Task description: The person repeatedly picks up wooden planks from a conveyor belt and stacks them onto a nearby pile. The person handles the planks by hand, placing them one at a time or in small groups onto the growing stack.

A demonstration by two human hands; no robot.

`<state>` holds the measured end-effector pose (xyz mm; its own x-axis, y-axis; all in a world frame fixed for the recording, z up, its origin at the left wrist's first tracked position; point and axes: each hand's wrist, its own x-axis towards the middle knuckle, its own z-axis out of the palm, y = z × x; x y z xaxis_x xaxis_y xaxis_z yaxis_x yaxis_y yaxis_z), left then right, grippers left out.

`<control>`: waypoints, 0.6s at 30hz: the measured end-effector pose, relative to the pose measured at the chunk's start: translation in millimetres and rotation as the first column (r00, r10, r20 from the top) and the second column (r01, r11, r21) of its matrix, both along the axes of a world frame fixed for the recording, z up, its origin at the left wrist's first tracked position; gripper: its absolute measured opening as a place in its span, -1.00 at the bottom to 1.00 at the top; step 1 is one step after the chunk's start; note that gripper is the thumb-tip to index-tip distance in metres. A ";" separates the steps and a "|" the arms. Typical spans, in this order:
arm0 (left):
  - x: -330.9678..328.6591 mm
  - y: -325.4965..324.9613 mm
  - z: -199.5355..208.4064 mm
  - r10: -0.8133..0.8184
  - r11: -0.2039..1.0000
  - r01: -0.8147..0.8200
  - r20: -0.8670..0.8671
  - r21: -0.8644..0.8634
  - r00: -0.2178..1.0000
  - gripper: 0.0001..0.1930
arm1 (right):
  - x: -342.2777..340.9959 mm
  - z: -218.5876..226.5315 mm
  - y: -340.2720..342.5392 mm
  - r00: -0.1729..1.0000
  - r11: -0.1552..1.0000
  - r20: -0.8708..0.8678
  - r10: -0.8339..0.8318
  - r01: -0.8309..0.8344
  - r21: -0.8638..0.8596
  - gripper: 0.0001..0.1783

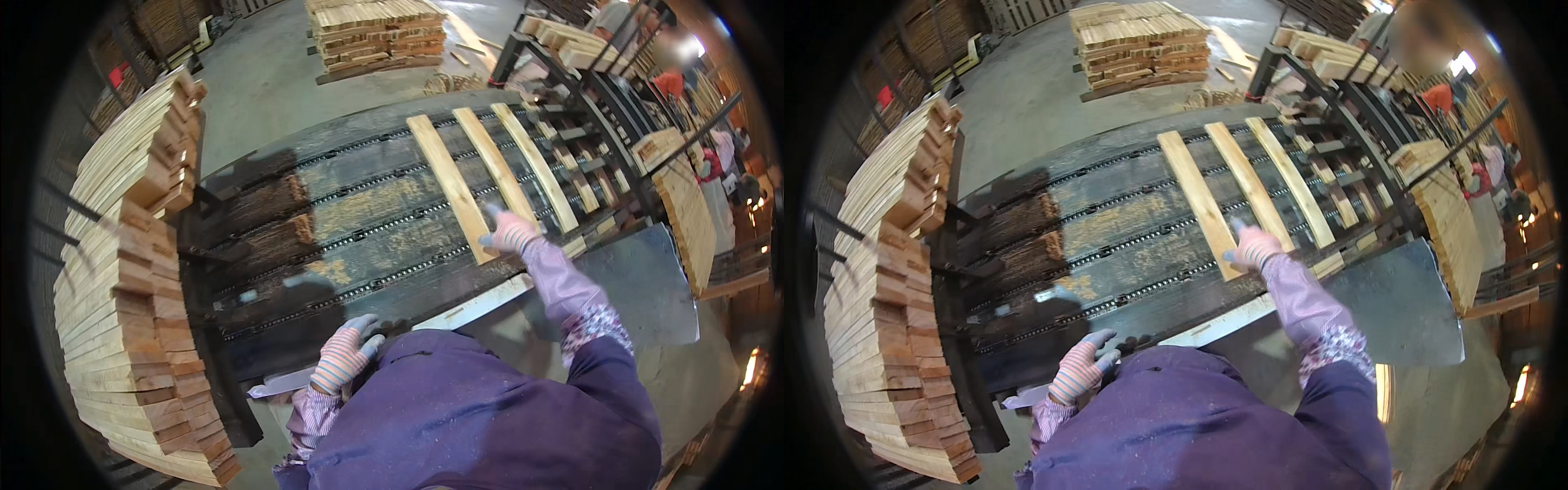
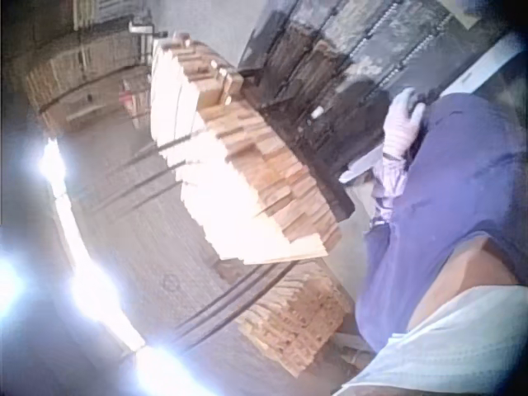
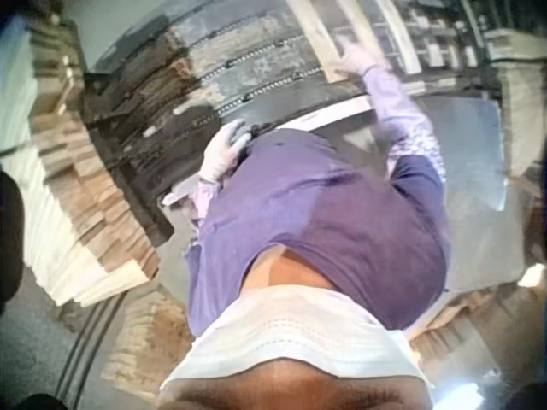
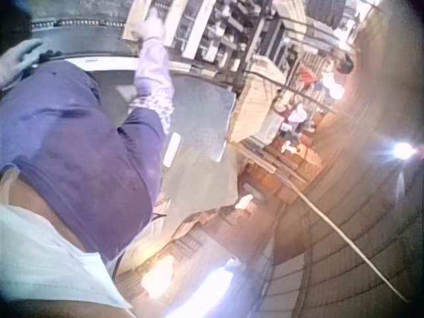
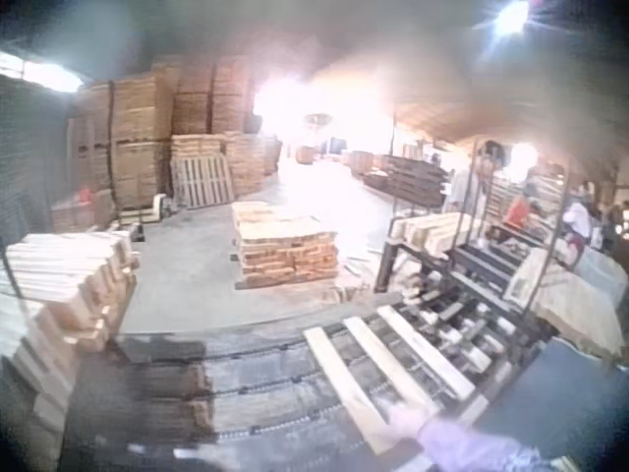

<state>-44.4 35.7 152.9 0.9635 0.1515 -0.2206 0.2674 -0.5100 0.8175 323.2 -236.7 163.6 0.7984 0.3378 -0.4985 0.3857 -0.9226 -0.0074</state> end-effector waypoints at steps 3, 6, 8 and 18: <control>41.0 -23.9 11.9 -0.098 0.981 0.077 -0.113 -0.178 0.989 -0.51 | -58.2 -30.5 -9.3 0.977 0.979 -0.078 -0.198 0.193 -0.064 0.23; 82.1 -50.2 3.6 -0.226 0.934 0.184 -0.108 -0.306 0.968 -0.53 | -75.6 -71.1 -16.2 0.966 0.966 0.053 -0.254 0.251 0.058 0.24; 101.8 -67.0 -21.0 -0.200 0.875 0.127 -0.109 -0.468 0.974 -0.53 | -70.3 -68.1 -16.7 0.966 0.952 -0.043 -0.254 0.258 0.166 0.13; 207.9 -161.0 -64.9 0.163 0.136 -0.472 -0.450 -0.871 0.878 -0.47 | -38.1 -27.1 -65.1 0.446 0.508 -0.878 0.172 0.724 0.467 -0.12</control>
